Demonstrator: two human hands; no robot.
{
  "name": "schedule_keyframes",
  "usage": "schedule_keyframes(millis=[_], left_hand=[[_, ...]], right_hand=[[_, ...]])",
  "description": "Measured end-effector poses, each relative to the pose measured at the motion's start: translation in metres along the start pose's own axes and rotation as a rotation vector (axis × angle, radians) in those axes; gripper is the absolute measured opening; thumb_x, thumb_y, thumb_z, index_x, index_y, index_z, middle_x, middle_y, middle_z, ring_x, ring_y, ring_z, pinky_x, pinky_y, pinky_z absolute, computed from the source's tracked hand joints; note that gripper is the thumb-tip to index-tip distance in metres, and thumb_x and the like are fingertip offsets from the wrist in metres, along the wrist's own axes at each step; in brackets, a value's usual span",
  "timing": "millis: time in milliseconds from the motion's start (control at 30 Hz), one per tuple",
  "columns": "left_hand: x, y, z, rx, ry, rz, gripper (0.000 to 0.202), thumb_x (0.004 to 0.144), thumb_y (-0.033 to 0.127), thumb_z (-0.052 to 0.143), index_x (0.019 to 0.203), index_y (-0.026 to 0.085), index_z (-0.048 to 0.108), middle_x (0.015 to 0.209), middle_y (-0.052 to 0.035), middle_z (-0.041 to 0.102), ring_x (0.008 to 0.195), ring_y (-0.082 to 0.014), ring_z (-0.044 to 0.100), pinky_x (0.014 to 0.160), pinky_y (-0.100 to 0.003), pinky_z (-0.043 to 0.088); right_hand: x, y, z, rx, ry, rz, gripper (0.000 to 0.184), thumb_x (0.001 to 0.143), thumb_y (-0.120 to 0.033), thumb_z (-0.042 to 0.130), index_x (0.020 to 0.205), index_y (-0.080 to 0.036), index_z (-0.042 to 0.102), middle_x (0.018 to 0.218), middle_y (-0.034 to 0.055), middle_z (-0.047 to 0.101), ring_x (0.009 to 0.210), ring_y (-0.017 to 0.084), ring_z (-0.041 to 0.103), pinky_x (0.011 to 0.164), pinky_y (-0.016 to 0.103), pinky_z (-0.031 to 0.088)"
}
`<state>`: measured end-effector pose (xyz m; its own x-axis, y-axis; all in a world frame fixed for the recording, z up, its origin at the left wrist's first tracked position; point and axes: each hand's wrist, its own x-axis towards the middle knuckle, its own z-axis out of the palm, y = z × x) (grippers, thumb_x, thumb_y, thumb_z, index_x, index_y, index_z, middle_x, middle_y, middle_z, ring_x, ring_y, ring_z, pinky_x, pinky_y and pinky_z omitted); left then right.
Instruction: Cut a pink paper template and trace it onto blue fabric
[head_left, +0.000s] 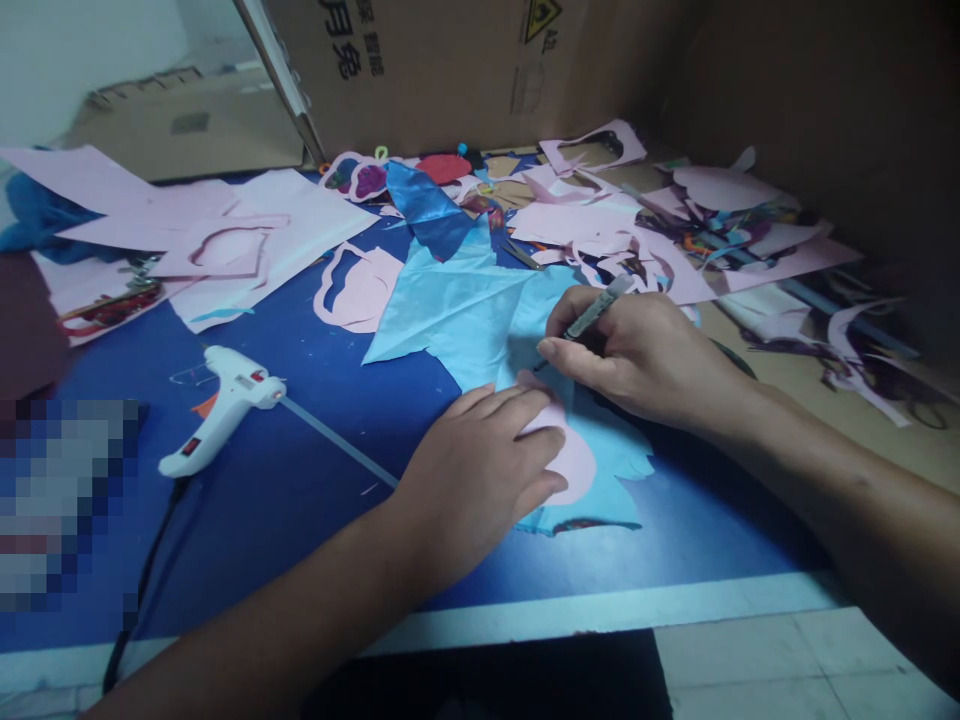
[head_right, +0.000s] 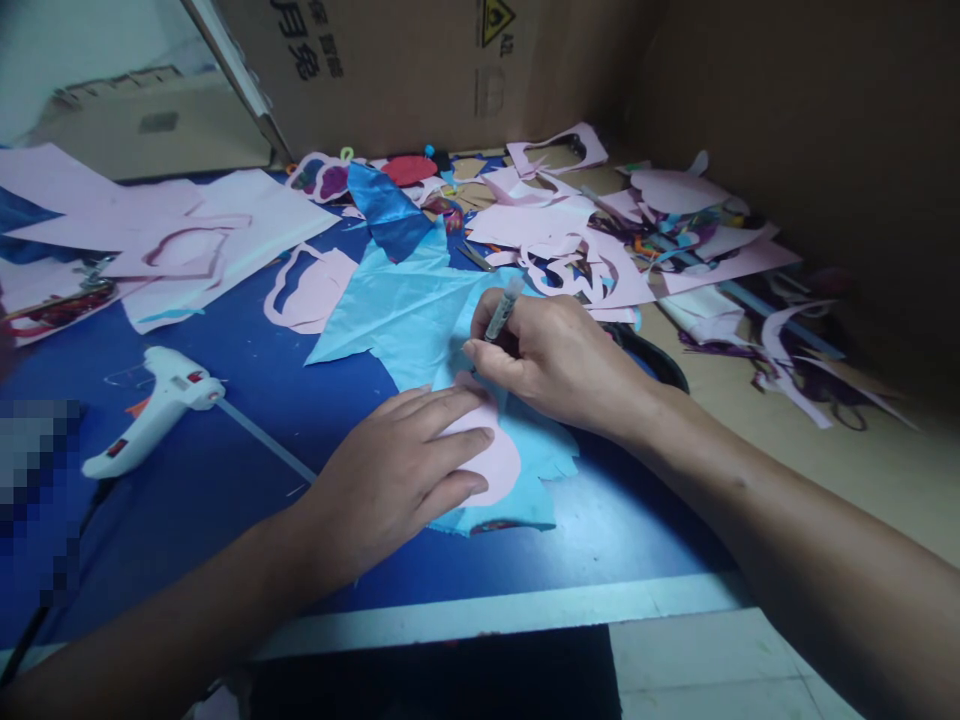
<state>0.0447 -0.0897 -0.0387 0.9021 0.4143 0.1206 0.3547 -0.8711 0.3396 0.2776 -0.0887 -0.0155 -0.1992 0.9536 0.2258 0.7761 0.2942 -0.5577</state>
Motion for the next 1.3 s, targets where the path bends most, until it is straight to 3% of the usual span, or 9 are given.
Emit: schedule_keyframes(millis=[867,1100,1300], left_hand=[[0.0012,-0.0002,-0.0020,-0.032,-0.027,-0.009,0.023,0.109,0.033,0.070,0.124,0.018,0.078,0.146,-0.0135,0.071,0.140,-0.0305,0.065,0.121,-0.050,0.047],[0.0007,0.0000,-0.0016,-0.035,-0.019,-0.011,0.022,0.108,0.033,0.070,0.124,0.019,0.077,0.150,-0.0134,0.069,0.141,-0.0295,0.064,0.121,-0.050,0.047],[0.0002,-0.0001,-0.0025,-0.029,-0.022,-0.011,0.021,0.109,0.033,0.069,0.124,0.020,0.077,0.147,-0.0129,0.070,0.140,-0.0294,0.065,0.120,-0.049,0.048]], right_hand=[[-0.0053,-0.0024,-0.0044,-0.013,0.006,-0.012,0.023,0.102,-0.038,0.065,0.084,-0.024,0.067,0.086,0.0015,0.080,0.056,0.016,0.061,0.057,0.033,0.039],[-0.0073,-0.0041,-0.0085,-0.054,-0.010,-0.024,0.022,0.101,-0.036,0.064,0.083,-0.024,0.066,0.078,-0.0001,0.077,0.049,0.014,0.053,0.053,0.033,0.034],[-0.0085,-0.0025,-0.0061,-0.028,-0.010,-0.025,0.022,0.103,-0.038,0.065,0.085,-0.024,0.066,0.080,0.0006,0.079,0.054,0.015,0.056,0.056,0.033,0.037]])
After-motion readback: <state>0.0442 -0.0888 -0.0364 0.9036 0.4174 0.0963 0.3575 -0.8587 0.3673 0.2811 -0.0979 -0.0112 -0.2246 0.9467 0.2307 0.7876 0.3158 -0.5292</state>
